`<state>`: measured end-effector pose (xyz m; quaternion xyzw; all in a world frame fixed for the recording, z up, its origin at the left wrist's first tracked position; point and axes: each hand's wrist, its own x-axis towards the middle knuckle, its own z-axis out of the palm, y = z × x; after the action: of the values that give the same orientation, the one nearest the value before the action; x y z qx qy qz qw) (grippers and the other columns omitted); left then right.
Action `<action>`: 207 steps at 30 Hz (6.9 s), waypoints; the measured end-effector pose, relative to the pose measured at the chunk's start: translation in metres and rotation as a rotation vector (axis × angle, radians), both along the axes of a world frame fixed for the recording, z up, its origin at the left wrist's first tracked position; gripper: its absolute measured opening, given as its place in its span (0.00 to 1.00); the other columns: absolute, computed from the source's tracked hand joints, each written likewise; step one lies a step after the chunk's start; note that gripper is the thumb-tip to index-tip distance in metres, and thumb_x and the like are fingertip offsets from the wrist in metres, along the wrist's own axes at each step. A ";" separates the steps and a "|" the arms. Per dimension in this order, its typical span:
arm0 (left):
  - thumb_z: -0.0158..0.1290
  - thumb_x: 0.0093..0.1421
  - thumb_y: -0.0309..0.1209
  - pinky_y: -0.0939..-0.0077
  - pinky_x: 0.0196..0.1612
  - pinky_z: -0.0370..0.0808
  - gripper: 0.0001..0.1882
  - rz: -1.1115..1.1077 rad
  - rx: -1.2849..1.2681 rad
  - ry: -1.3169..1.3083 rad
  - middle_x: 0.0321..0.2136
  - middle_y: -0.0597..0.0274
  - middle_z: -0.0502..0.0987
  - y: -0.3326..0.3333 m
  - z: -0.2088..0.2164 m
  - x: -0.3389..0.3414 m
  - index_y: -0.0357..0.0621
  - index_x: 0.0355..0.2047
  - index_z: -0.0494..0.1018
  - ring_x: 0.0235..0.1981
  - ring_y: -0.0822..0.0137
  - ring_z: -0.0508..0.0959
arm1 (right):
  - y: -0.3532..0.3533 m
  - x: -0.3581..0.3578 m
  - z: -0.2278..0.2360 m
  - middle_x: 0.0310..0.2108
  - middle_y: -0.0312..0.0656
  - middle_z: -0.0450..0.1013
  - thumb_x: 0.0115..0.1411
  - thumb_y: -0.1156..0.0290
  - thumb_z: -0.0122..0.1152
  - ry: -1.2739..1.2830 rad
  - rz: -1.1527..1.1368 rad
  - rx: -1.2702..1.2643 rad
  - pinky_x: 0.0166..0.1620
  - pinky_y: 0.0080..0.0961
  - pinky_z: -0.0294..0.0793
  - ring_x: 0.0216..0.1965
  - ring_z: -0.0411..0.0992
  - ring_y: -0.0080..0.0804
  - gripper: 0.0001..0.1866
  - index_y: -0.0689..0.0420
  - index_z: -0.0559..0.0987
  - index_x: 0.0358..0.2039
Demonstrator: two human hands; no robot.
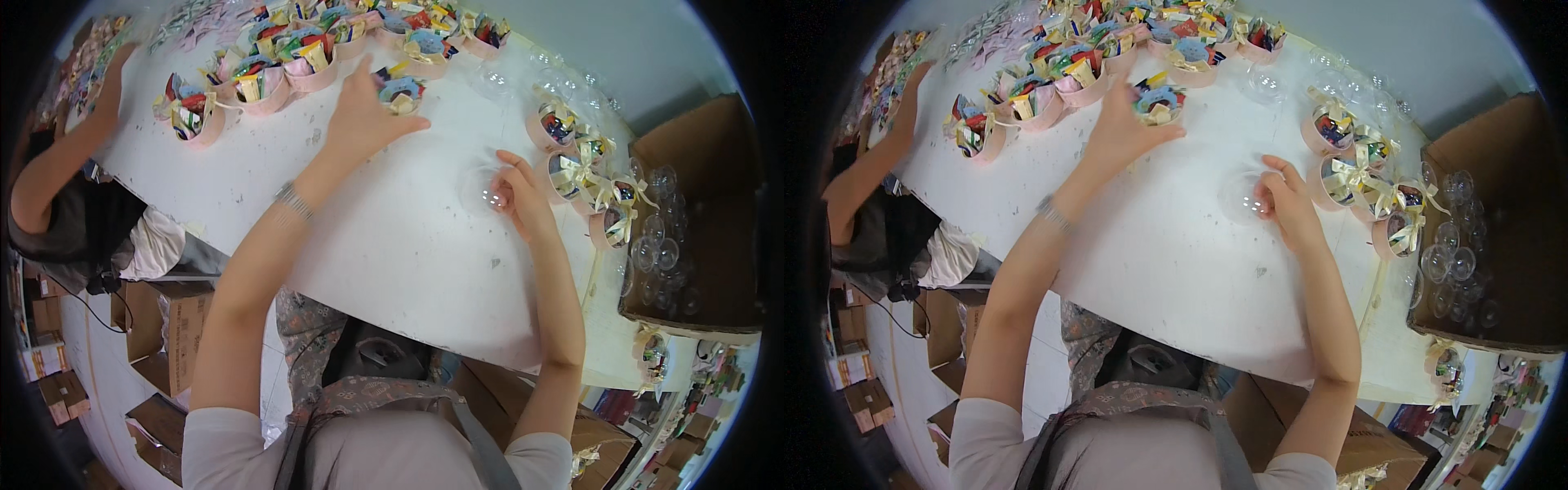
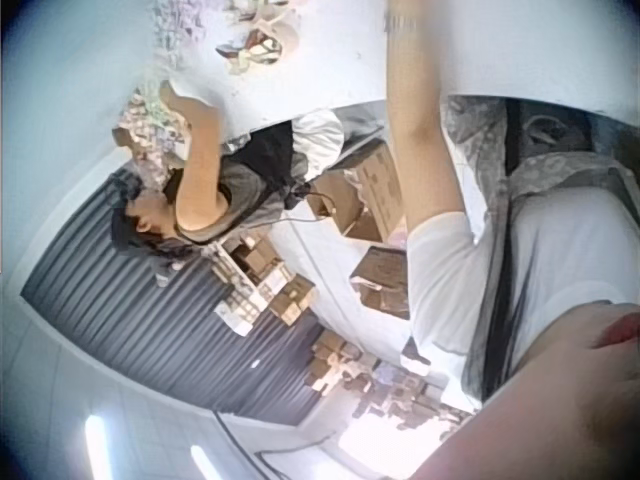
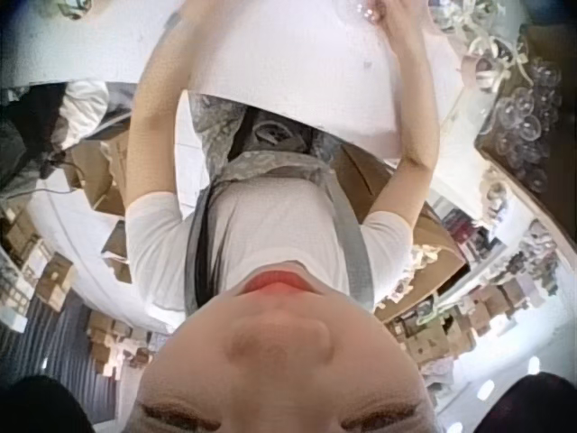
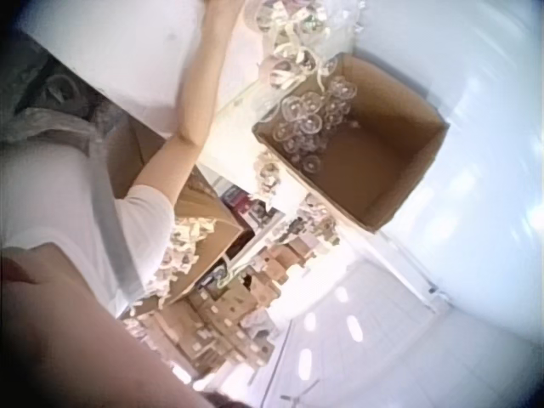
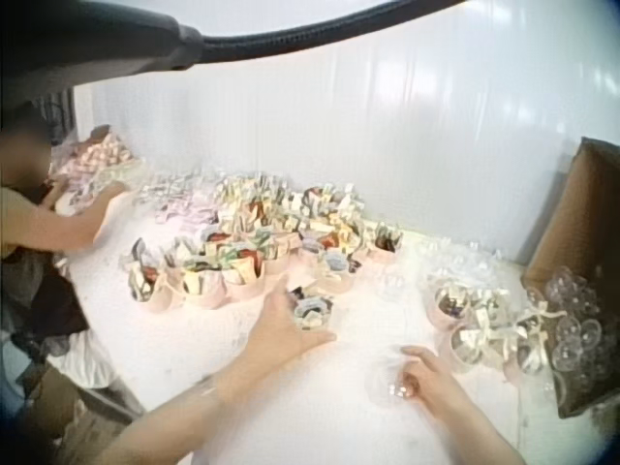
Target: The person assembles small gift baskets by filling clear plastic domes with colorful candies and tying ribbons around them. The person repeatedly picks up domes, fills them with candies, and secures ribbons, placing finished units on the table.
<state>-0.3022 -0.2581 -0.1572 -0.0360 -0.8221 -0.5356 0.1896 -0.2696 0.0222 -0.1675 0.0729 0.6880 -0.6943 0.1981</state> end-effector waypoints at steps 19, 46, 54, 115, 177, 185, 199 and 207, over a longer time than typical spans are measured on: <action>0.71 0.36 0.32 0.65 0.59 0.66 0.49 -0.354 -0.030 -0.227 0.56 0.49 0.67 -0.016 0.002 0.108 0.40 0.60 0.60 0.55 0.52 0.70 | -0.075 0.063 -0.009 0.57 0.50 0.65 0.40 0.64 0.80 1.206 0.241 0.171 0.57 0.40 0.70 0.58 0.66 0.50 0.39 0.58 0.72 0.54; 0.74 0.36 0.39 0.62 0.60 0.62 0.50 -0.508 -0.141 -0.136 0.55 0.54 0.67 -0.015 -0.016 0.116 0.44 0.59 0.62 0.57 0.52 0.66 | -0.086 0.047 0.007 0.57 0.44 0.66 0.59 0.71 0.62 0.640 0.354 -0.148 0.60 0.37 0.64 0.57 0.66 0.37 0.26 0.62 0.67 0.57; 0.73 0.36 0.41 0.59 0.57 0.65 0.46 -0.477 -0.205 0.012 0.53 0.55 0.70 -0.011 -0.019 0.114 0.47 0.56 0.65 0.53 0.51 0.69 | -0.036 0.020 0.052 0.67 0.50 0.56 0.52 0.65 0.61 0.372 0.650 -0.152 0.47 0.30 0.73 0.51 0.72 0.35 0.32 0.62 0.72 0.58; 0.53 0.64 0.32 0.83 0.34 0.71 0.06 -0.327 0.254 -0.729 0.32 0.72 0.74 -0.038 0.026 0.139 0.47 0.40 0.73 0.32 0.80 0.72 | -0.096 0.072 -0.020 0.56 0.48 0.62 0.46 0.71 0.73 1.213 0.238 0.204 0.53 0.37 0.70 0.55 0.65 0.46 0.29 0.56 0.74 0.50; 0.68 0.47 0.29 0.67 0.53 0.74 0.32 -0.459 -0.637 -0.140 0.62 0.58 0.66 -0.035 0.041 0.132 0.45 0.52 0.68 0.58 0.58 0.72 | -0.094 0.045 -0.001 0.34 0.33 0.69 0.34 0.66 0.83 0.982 0.419 0.250 0.38 0.22 0.70 0.33 0.66 0.25 0.30 0.54 0.73 0.36; 0.71 0.44 0.29 0.68 0.63 0.63 0.45 -0.566 0.148 -0.322 0.62 0.58 0.64 -0.037 -0.001 0.120 0.42 0.61 0.61 0.60 0.64 0.67 | -0.090 0.029 -0.016 0.52 0.34 0.70 0.43 0.68 0.78 0.590 0.500 -0.090 0.48 0.26 0.68 0.50 0.68 0.27 0.34 0.53 0.74 0.52; 0.70 0.45 0.35 0.61 0.58 0.65 0.43 -0.521 -0.109 -0.023 0.53 0.53 0.69 -0.024 -0.012 0.112 0.41 0.59 0.61 0.56 0.55 0.68 | -0.076 0.026 0.006 0.51 0.41 0.70 0.50 0.65 0.73 0.716 0.665 0.192 0.49 0.24 0.70 0.47 0.69 0.31 0.39 0.52 0.68 0.63; 0.70 0.43 0.40 0.58 0.61 0.62 0.51 -0.446 -0.379 0.259 0.59 0.40 0.60 0.048 -0.029 0.075 0.37 0.63 0.54 0.56 0.43 0.65 | -0.028 -0.153 -0.005 0.30 0.42 0.79 0.48 0.63 0.69 1.482 -0.026 1.308 0.44 0.36 0.73 0.40 0.74 0.39 0.18 0.52 0.83 0.41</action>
<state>-0.2276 -0.2102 -0.1863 -0.3177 -0.8481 -0.3924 0.1604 -0.4230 -0.0054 -0.1723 -0.2777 0.8852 -0.0494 -0.3700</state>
